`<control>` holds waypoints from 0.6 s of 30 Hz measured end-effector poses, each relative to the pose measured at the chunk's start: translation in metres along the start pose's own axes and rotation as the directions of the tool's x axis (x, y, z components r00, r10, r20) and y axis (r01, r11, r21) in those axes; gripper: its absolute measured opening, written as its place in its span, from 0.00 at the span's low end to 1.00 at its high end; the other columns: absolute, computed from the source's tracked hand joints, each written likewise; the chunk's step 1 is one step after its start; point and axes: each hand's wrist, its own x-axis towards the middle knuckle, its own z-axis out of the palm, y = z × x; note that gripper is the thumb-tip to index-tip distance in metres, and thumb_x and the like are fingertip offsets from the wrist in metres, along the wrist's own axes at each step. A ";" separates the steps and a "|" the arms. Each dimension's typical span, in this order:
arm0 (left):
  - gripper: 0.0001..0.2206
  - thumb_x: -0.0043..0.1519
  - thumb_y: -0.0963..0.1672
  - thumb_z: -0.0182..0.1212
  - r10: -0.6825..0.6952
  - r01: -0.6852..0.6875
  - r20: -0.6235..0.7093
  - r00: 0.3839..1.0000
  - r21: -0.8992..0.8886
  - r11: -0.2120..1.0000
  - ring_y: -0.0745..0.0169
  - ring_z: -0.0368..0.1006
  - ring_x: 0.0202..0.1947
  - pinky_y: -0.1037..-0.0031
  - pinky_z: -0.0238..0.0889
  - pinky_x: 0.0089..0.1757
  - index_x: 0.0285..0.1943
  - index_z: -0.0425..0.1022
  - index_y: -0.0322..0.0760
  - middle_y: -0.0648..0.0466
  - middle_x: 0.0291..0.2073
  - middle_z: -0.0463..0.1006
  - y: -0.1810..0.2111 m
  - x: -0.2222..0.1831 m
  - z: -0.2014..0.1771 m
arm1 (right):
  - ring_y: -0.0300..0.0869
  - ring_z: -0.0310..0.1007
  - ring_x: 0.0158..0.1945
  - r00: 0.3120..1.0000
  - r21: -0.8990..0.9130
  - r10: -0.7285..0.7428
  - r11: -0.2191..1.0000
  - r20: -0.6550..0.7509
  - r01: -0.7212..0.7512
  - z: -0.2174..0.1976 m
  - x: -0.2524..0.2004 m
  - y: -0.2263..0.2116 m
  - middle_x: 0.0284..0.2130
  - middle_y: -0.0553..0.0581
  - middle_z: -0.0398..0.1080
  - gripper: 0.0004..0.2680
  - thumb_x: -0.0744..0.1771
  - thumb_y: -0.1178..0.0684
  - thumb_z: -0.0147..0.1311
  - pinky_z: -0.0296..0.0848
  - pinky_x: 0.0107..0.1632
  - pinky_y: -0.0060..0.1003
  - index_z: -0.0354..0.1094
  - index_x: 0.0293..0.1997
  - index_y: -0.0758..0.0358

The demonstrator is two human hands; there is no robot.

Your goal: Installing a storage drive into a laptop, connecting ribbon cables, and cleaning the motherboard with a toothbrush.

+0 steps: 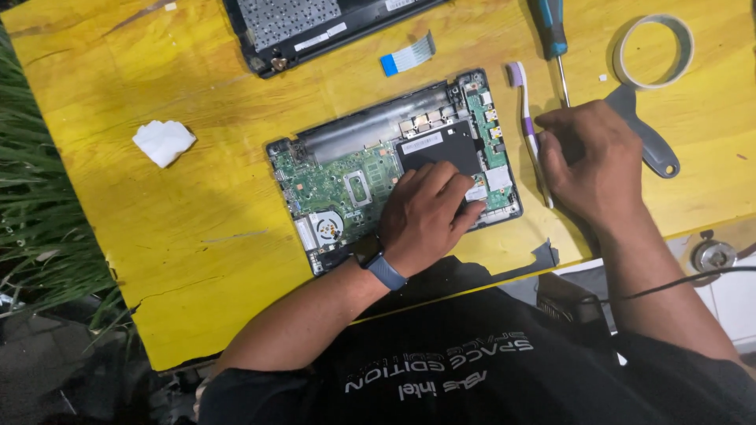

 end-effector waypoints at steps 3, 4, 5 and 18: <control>0.10 0.67 0.46 0.64 0.029 -0.029 0.008 1.000 -0.003 1.000 0.46 0.64 0.36 0.57 0.58 0.34 0.47 0.71 0.37 0.50 0.39 0.66 0.000 0.001 -0.001 | 0.55 0.74 0.44 1.000 0.001 0.008 1.000 -0.010 -0.008 0.000 0.000 -0.001 0.41 0.65 0.76 0.05 0.69 0.65 0.57 0.71 0.48 0.47 0.78 0.49 0.70; 0.10 0.67 0.46 0.64 0.039 -0.039 0.007 0.999 0.013 0.999 0.47 0.65 0.36 0.58 0.57 0.34 0.47 0.72 0.37 0.51 0.39 0.67 -0.001 0.001 0.000 | 0.54 0.74 0.43 1.000 0.009 0.013 1.000 -0.009 -0.013 0.000 0.000 -0.001 0.41 0.65 0.75 0.05 0.70 0.65 0.57 0.71 0.46 0.47 0.78 0.49 0.71; 0.10 0.66 0.46 0.65 0.048 -0.048 0.005 0.999 0.030 0.998 0.47 0.65 0.35 0.59 0.57 0.33 0.47 0.72 0.37 0.51 0.39 0.67 -0.002 0.001 0.000 | 0.54 0.73 0.42 1.000 0.016 0.017 1.000 -0.008 -0.017 0.000 0.000 -0.001 0.40 0.65 0.75 0.05 0.70 0.65 0.57 0.70 0.45 0.46 0.78 0.48 0.71; 0.10 0.67 0.47 0.65 0.069 -0.069 0.006 0.998 0.037 0.997 0.49 0.67 0.36 0.60 0.56 0.34 0.48 0.73 0.37 0.50 0.41 0.70 -0.004 0.000 0.000 | 0.53 0.74 0.42 1.000 0.014 -0.006 1.000 -0.011 0.006 0.001 0.000 0.002 0.40 0.65 0.75 0.04 0.70 0.65 0.58 0.71 0.44 0.46 0.78 0.48 0.72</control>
